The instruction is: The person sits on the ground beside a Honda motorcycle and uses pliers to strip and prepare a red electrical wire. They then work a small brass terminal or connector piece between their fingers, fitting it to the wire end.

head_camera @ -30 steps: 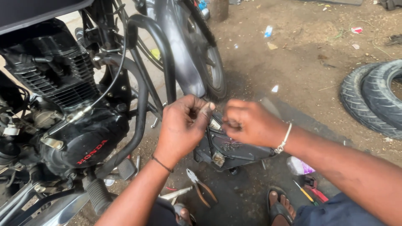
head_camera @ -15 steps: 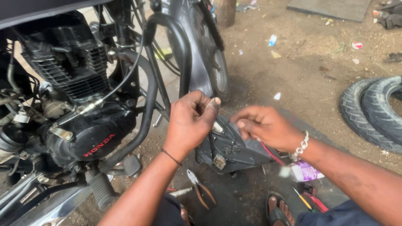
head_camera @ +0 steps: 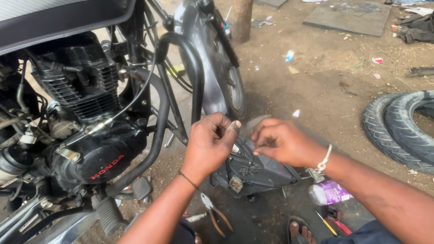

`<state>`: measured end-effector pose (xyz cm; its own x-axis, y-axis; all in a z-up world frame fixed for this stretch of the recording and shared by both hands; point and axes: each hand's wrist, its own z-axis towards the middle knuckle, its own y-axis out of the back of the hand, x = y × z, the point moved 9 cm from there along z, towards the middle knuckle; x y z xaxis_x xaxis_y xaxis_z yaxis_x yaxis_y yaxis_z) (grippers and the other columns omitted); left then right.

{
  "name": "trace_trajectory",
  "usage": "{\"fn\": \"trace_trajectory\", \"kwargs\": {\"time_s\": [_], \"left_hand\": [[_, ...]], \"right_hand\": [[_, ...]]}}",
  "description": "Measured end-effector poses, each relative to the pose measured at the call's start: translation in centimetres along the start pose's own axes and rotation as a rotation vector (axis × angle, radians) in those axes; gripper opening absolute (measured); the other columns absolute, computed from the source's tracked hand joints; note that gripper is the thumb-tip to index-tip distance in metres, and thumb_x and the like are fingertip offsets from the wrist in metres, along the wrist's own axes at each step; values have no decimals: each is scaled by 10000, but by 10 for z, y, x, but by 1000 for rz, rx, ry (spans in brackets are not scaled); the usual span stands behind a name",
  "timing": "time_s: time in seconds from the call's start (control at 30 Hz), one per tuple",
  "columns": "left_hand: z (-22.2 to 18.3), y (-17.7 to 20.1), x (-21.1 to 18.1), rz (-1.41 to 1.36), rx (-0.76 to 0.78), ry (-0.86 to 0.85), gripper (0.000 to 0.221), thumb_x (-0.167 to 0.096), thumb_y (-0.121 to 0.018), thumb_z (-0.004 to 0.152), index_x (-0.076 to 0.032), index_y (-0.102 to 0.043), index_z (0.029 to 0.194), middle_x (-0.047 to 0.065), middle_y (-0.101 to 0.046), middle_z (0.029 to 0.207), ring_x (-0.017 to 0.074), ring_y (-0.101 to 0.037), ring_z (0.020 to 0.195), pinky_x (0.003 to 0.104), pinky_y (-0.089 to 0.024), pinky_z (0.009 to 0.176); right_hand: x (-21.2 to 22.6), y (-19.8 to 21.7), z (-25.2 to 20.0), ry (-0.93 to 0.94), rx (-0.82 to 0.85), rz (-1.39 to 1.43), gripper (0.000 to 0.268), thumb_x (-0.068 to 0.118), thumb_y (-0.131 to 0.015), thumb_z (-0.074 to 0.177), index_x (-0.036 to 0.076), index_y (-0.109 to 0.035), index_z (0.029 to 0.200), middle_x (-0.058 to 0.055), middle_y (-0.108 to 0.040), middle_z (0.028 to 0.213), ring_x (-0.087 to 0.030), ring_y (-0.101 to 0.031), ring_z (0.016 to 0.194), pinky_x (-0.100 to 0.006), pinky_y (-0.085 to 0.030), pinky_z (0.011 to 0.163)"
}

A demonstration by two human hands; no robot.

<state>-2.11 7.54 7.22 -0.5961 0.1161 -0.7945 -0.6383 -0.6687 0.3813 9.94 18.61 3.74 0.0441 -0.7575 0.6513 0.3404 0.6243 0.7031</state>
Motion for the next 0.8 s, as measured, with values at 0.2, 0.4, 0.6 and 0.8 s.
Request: {"fn": "trace_trajectory", "kwargs": {"time_s": [0.2, 0.4, 0.6, 0.8], "left_hand": [[2, -4, 0, 22, 11, 11, 282, -199, -764, 890, -14, -634, 722, 19, -564, 573, 70, -474, 519, 273, -407, 475], [4, -6, 6, 18, 10, 14, 273, -195, -766, 887, -16, -639, 723, 5, -571, 581, 59, -471, 528, 264, -406, 478], [4, -1, 7, -27, 15, 10, 273, -200, -762, 898, -22, -641, 730, -13, -573, 592, 42, -470, 547, 253, -405, 485], [0, 10, 1, -26, 12, 39, 291, -207, -769, 898, -23, -631, 721, -16, -555, 589, 40, -450, 548, 252, -388, 479]], "right_hand": [[-13, -1, 4, -40, -105, -107, 306, 141, -877, 719, 27, -593, 711, -91, -684, 848, -209, -710, 801, -359, -573, 699], [-68, -18, -4, -212, -127, 220, 370, 67, -827, 768, 47, -458, 756, -68, -643, 751, -179, -666, 694, -345, -572, 613], [-46, -31, -8, -281, 108, 760, 356, 105, -758, 848, 92, -561, 1145, -61, -677, 857, -162, -677, 731, -320, -589, 643], [-25, -46, -6, -195, 227, 1093, 295, 209, -640, 970, -46, -678, 1113, -82, -655, 813, -202, -668, 777, -374, -584, 814]]}}
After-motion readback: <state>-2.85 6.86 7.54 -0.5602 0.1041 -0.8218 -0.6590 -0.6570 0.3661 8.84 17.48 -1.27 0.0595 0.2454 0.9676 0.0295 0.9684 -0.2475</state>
